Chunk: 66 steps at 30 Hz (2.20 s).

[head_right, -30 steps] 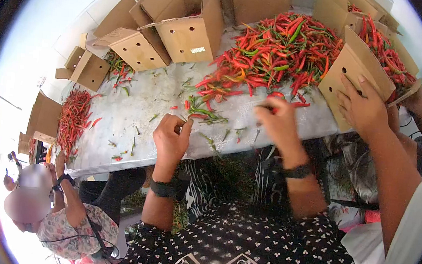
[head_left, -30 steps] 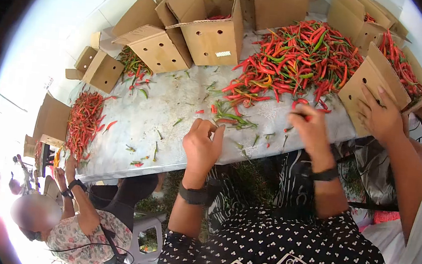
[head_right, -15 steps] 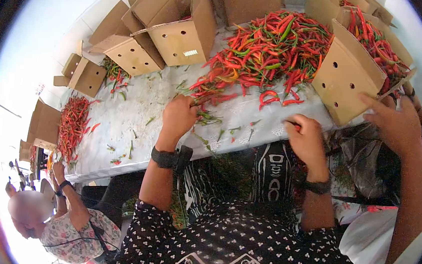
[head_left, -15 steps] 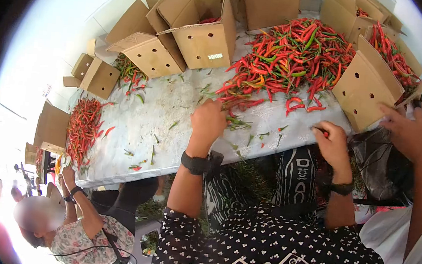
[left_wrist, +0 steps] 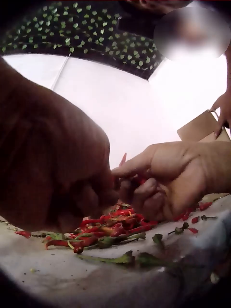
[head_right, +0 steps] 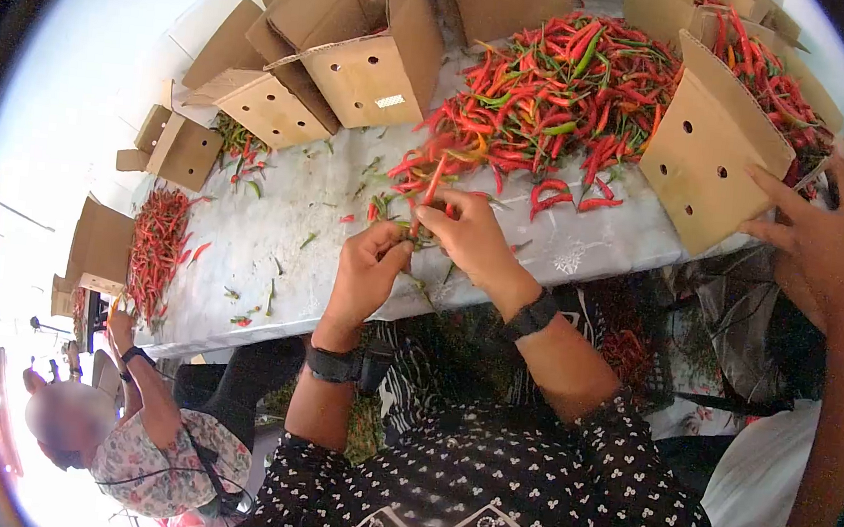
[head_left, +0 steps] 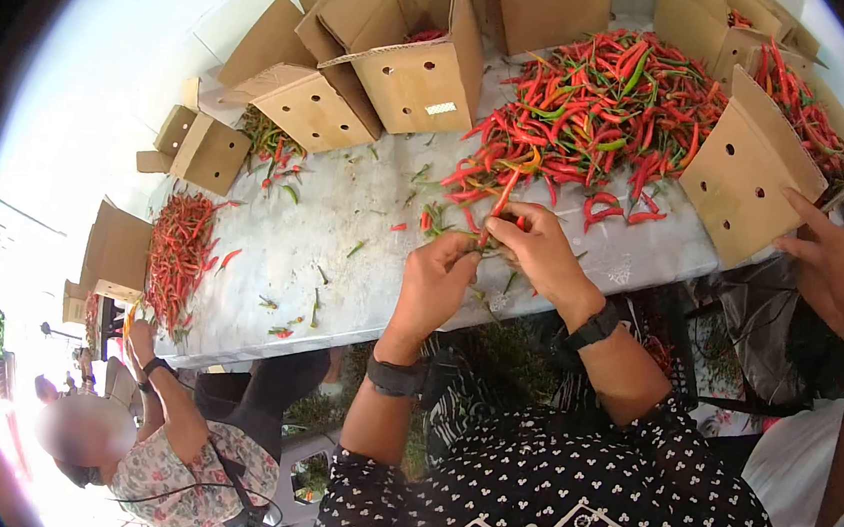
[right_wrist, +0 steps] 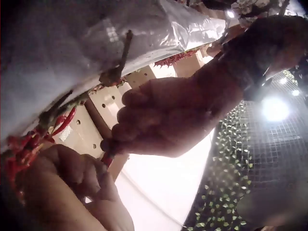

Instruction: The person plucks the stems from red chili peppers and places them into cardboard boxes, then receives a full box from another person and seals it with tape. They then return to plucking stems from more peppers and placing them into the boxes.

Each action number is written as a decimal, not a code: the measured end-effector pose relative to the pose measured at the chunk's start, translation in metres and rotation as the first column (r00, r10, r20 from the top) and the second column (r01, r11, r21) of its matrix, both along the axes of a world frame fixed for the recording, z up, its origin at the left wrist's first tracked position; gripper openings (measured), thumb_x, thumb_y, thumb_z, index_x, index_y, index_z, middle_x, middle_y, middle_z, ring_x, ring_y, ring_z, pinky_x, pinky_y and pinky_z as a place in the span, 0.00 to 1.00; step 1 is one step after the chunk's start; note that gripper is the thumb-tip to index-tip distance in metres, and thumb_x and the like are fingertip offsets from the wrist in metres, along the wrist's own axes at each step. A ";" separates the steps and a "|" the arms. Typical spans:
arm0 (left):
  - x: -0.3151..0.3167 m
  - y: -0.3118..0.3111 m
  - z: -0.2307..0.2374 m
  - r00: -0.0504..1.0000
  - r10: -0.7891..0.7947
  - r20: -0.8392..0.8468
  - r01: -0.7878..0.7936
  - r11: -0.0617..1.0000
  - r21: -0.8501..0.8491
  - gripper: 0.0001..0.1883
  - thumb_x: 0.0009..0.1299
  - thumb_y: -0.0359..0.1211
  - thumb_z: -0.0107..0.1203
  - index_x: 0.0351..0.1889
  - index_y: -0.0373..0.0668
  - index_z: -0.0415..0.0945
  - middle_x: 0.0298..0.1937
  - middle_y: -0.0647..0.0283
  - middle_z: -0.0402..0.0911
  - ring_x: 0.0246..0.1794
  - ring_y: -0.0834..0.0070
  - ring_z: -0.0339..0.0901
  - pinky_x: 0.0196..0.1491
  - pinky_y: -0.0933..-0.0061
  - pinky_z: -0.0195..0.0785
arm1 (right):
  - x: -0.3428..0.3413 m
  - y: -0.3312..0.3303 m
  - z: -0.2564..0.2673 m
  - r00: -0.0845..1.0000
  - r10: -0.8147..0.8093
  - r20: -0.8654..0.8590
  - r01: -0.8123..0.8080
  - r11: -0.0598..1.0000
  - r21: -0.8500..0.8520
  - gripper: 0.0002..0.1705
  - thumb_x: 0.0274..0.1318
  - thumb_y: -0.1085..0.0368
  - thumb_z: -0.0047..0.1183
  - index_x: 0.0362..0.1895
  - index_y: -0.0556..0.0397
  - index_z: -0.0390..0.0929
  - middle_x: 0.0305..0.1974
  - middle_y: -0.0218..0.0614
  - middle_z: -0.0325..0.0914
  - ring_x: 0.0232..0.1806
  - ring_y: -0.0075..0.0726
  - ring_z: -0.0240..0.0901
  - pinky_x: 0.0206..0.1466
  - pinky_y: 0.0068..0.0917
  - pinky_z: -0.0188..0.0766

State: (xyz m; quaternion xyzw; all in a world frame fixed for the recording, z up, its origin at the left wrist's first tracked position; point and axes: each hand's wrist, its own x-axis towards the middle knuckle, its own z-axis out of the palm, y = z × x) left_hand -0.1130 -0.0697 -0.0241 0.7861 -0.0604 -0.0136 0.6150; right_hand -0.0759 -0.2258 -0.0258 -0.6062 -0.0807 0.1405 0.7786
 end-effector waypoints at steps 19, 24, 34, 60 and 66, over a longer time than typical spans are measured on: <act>0.025 -0.029 0.022 0.989 -0.096 0.110 0.069 0.972 0.223 0.10 0.61 0.32 0.55 0.31 0.33 0.74 0.18 0.62 0.72 0.19 0.84 0.64 0.23 0.77 0.60 | 0.002 -0.020 -0.009 0.979 -0.135 -0.151 0.172 0.946 0.276 0.06 0.53 0.63 0.53 0.29 0.52 0.74 0.18 0.21 0.65 0.15 0.12 0.52 0.17 0.13 0.46; 0.028 -0.029 0.013 0.994 -0.098 -0.051 0.104 0.986 0.132 0.08 0.62 0.31 0.53 0.30 0.34 0.74 0.19 0.69 0.70 0.19 0.86 0.63 0.23 0.81 0.57 | 0.003 -0.024 -0.012 0.977 -0.089 -0.195 0.162 0.901 0.402 0.08 0.53 0.62 0.53 0.32 0.53 0.76 0.20 0.20 0.67 0.16 0.10 0.53 0.17 0.12 0.45; 0.018 -0.028 0.004 0.983 -0.129 -0.135 0.126 0.992 -0.028 0.06 0.64 0.31 0.49 0.32 0.37 0.73 0.24 0.72 0.71 0.23 0.88 0.64 0.26 0.85 0.57 | 0.002 -0.024 -0.013 0.993 -0.019 -0.119 0.054 0.952 0.300 0.08 0.52 0.65 0.53 0.34 0.56 0.77 0.22 0.20 0.69 0.17 0.10 0.55 0.18 0.12 0.49; 0.069 -0.139 0.010 0.746 -0.418 0.518 -0.012 0.770 0.638 0.09 0.58 0.32 0.52 0.36 0.43 0.75 0.37 0.56 0.75 0.31 0.58 0.75 0.32 0.62 0.69 | -0.097 -0.195 0.023 0.836 -0.399 0.377 0.547 0.550 -0.632 0.12 0.46 0.68 0.55 0.37 0.60 0.75 0.21 0.24 0.68 0.23 0.15 0.60 0.27 0.15 0.58; 0.080 -0.151 -0.009 0.731 -0.504 0.460 -0.077 0.609 0.789 0.06 0.53 0.28 0.51 0.30 0.42 0.71 0.32 0.56 0.73 0.28 0.56 0.75 0.29 0.61 0.70 | -0.059 -0.217 0.003 0.533 -0.657 0.532 0.845 0.389 -0.366 0.13 0.49 0.65 0.53 0.38 0.60 0.75 0.24 0.27 0.71 0.25 0.16 0.61 0.29 0.17 0.60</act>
